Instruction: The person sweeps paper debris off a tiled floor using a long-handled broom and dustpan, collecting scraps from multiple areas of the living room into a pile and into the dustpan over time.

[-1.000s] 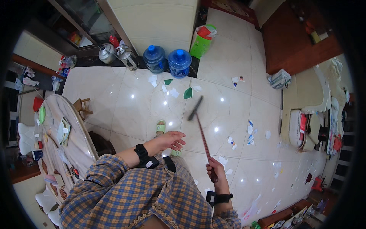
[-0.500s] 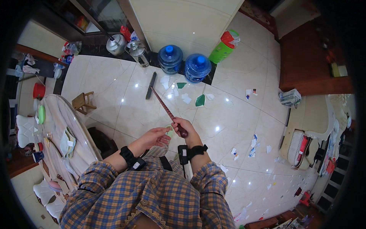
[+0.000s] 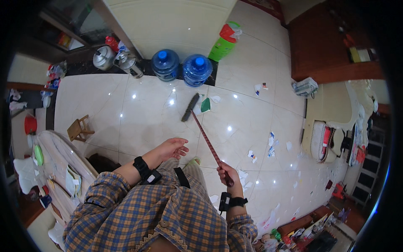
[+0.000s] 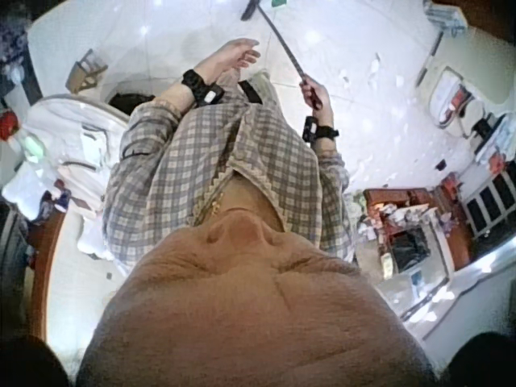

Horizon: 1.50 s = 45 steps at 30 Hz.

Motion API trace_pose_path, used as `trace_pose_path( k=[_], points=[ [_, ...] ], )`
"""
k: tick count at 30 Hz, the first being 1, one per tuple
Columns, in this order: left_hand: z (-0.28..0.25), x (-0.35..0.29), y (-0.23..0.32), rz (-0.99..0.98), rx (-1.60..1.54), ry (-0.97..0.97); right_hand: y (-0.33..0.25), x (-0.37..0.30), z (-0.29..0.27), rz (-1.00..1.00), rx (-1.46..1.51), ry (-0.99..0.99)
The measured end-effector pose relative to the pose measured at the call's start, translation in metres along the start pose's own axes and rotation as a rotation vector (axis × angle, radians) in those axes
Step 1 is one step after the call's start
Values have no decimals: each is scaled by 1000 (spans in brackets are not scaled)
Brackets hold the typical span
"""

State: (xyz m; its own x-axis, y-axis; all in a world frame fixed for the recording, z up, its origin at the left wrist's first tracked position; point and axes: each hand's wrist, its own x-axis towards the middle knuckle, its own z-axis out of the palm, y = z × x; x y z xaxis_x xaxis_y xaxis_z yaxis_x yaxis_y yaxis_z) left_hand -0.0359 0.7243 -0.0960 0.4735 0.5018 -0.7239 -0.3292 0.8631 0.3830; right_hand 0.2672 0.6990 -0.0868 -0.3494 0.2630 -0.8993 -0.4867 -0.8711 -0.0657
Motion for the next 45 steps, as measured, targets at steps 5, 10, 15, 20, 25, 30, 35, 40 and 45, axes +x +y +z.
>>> trace_pose_path(
  k=[5,10,15,20,25,30,35,40,45],
  points=[
    [27,21,7,-111,117,-12,7,-47,-67,-62,249,68],
    [58,32,20,-152,215,-38,7,-72,-104,-169,333,147],
    [88,47,35,-140,271,-66,-2,-64,-90,-324,106,295],
    [116,62,47,-118,254,14,-45,-65,-73,-299,157,108],
    [147,86,63,-109,304,34,-100,-31,-59,-236,188,-157],
    [171,111,68,-129,335,60,-123,10,-68,-242,275,-161],
    [199,137,66,-193,360,47,-113,-1,-126,-288,419,-205],
    [229,162,66,-214,423,-4,-80,-65,-195,-359,428,-38],
    [265,191,74,-265,479,-103,-30,-114,-259,-361,723,103]
  ],
)
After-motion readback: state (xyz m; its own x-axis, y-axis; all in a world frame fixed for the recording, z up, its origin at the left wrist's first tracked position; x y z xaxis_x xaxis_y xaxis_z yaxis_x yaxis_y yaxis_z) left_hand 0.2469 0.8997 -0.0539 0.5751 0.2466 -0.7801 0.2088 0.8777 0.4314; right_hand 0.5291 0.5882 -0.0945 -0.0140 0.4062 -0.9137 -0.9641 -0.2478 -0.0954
